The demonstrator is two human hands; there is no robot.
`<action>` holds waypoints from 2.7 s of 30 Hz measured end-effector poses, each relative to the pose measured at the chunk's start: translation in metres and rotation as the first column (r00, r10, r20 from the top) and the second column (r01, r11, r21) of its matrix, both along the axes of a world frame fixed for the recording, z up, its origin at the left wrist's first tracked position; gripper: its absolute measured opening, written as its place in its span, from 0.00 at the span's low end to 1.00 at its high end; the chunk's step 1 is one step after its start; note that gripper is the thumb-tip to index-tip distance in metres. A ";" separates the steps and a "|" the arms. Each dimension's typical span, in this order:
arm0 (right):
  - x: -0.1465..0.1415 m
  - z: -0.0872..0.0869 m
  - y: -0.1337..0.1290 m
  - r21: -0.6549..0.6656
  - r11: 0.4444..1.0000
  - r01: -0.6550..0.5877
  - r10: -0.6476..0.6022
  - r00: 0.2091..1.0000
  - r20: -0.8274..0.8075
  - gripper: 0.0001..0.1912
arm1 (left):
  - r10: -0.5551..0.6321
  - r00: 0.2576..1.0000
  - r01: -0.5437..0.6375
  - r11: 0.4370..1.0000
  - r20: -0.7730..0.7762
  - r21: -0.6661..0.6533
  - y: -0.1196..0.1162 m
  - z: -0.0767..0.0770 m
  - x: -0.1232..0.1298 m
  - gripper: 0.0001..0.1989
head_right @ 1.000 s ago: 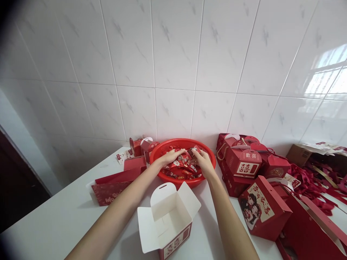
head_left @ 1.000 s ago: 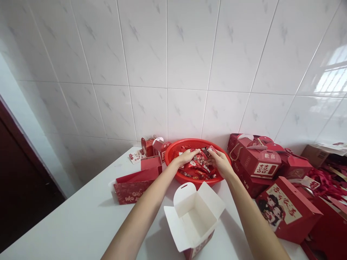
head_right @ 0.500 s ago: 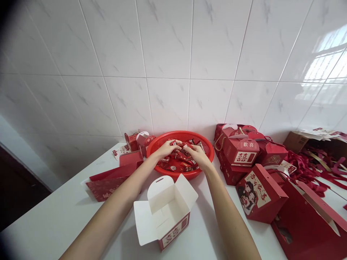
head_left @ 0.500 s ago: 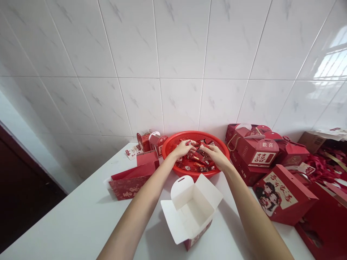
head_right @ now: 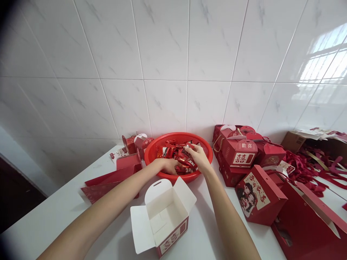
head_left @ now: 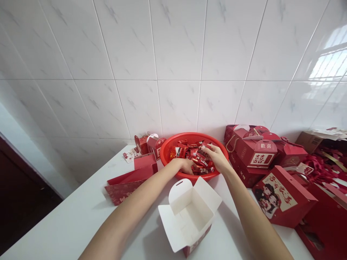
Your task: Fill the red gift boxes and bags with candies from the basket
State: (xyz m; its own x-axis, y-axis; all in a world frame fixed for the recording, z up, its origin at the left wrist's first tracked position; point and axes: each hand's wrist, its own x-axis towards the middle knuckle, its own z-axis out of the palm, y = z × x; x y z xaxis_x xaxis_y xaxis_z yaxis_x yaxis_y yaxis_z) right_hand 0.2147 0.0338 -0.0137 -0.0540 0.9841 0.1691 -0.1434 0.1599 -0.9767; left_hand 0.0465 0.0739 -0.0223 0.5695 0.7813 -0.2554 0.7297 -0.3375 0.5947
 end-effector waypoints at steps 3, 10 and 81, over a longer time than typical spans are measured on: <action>0.001 -0.002 0.001 0.010 1.000 0.021 -0.021 1.000 0.008 0.20 | -0.056 0.972 0.046 0.998 -0.227 -0.045 0.001 0.001 0.003 0.19; 0.003 -0.004 0.004 0.033 0.995 0.093 -0.091 0.995 -0.047 0.22 | 0.005 0.996 -0.016 0.992 0.091 0.125 0.000 0.007 -0.004 0.05; 0.002 -0.002 0.003 -0.035 0.990 -0.135 0.136 0.990 0.043 0.16 | 0.087 0.579 -0.195 0.980 0.811 0.034 0.015 0.003 -0.008 0.27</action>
